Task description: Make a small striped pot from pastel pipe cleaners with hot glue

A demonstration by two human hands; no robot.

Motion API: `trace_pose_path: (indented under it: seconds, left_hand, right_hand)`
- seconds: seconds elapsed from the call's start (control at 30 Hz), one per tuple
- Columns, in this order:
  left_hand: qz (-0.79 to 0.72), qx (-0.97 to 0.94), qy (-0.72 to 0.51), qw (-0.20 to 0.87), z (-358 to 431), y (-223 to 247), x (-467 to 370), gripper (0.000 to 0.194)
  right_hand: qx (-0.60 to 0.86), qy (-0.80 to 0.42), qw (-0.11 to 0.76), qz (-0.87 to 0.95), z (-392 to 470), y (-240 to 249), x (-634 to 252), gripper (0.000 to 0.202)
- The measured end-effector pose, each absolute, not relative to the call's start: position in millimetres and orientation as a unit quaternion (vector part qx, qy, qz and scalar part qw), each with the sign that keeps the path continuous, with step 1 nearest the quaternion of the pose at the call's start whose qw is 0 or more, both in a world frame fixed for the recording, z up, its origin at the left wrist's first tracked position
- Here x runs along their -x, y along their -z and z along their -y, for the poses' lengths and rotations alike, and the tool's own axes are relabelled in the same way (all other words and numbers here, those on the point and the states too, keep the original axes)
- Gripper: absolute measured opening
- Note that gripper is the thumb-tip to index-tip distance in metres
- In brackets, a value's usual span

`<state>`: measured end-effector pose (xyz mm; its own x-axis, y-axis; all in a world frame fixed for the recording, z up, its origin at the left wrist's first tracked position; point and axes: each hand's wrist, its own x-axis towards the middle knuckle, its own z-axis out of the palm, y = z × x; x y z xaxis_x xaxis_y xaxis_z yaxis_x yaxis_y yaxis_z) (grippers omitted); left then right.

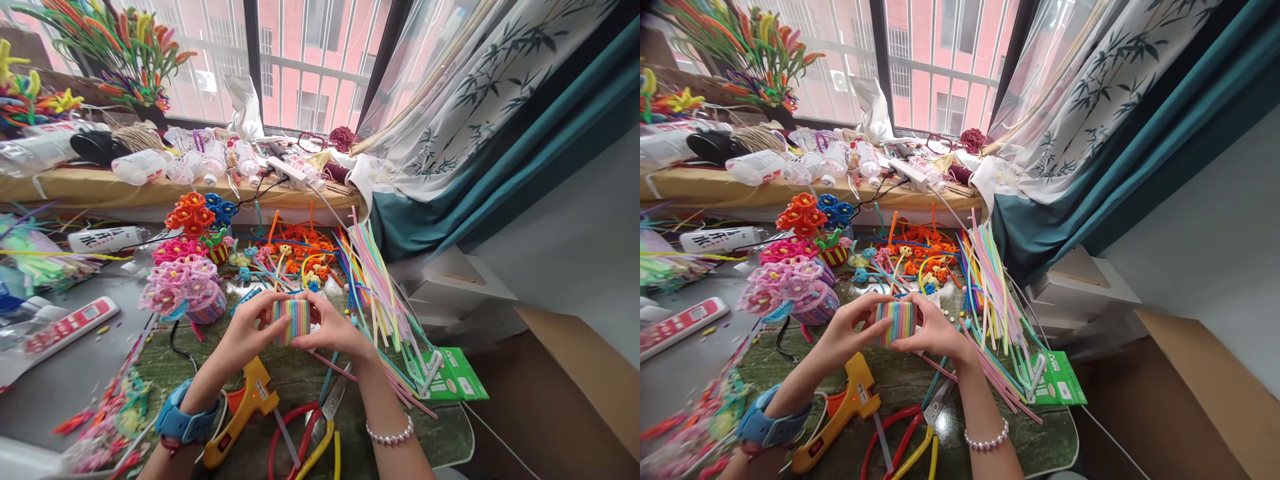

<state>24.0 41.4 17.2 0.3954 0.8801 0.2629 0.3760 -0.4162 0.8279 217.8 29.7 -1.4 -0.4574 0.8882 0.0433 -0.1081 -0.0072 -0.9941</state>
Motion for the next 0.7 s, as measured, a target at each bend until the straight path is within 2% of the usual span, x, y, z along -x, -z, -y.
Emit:
trace_pose_path:
  seconds: [0.2,0.47,0.7]
  left_hand:
    - [-0.443,-0.693,-0.392,0.411,-41.5,-13.8,-22.5,0.032]
    - [-0.449,-0.601,-0.463,0.471,-42.4,-19.9,-23.0,0.026]
    - [-0.449,-0.553,-0.488,0.504,-43.2,-15.1,-21.8,0.025]
  right_hand:
    - [0.34,-0.579,0.394,0.628,-26.3,-2.0,-214.1,0.054]
    - [0.379,-0.421,0.404,0.719,-25.5,-5.0,-211.5,0.065]
    - [0.371,-0.362,0.398,0.757,-26.6,-0.8,-207.4,0.071]
